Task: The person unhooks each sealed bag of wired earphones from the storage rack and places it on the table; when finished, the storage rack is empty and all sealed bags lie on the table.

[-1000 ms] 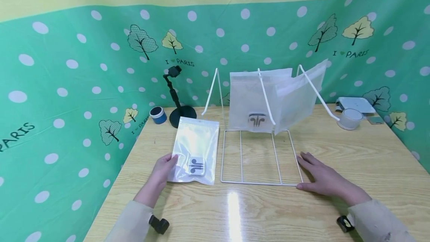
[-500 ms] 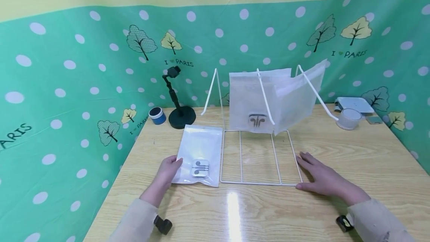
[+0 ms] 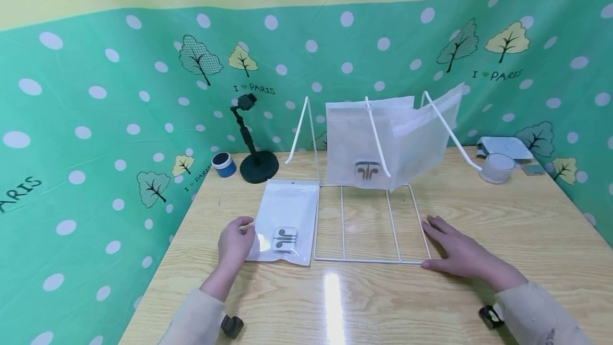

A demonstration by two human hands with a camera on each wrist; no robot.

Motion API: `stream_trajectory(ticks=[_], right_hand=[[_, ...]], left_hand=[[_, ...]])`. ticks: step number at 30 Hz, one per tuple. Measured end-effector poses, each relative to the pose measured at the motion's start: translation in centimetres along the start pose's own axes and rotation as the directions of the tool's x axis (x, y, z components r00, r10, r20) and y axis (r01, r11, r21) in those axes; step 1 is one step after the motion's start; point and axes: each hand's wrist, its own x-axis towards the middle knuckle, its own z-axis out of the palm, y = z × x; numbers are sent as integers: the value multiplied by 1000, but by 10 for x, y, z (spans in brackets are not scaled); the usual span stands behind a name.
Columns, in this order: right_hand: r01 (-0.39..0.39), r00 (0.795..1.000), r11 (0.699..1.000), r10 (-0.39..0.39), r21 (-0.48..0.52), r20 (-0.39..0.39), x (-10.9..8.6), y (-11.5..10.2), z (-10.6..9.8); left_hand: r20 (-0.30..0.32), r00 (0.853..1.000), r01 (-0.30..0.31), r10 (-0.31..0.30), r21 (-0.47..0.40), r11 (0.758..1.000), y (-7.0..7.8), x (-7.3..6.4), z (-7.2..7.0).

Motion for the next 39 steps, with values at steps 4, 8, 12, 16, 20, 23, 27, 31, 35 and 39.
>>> stream_trajectory(ticks=[4,8,12,16,20,23,27,31,35,39], right_hand=[[18,1000,1000,-18,3,-7,0,1,-1],[46,999,999,-46,6,-16,-1,3,-1],[54,998,999,-54,7,-18,-1,5,-1],[55,998,998,-55,8,-20,-2,5,-1],[59,998,998,-59,10,-23,-2,5,-1],[59,998,998,-59,6,-25,-2,4,-1],[61,998,998,-61,6,-24,-2,4,-2],[62,998,998,-61,10,-20,-2,4,-2],[66,998,998,-66,11,-23,-2,4,-2],[65,998,998,-65,12,-23,-2,4,-2]], left_hand=[[-46,998,-47,44,-79,996,10,4,3],[-53,989,-148,140,-203,968,28,7,14],[-43,969,-245,243,-299,922,51,10,29],[2,951,-284,310,-400,871,74,16,45],[31,928,-308,371,-494,813,91,25,62],[44,914,-319,404,-536,781,104,31,72],[64,905,-322,421,-545,774,118,37,83],[90,909,-298,406,-541,787,129,42,91],[94,916,-277,390,-553,786,137,47,97],[87,925,-263,370,-556,789,142,49,102]])
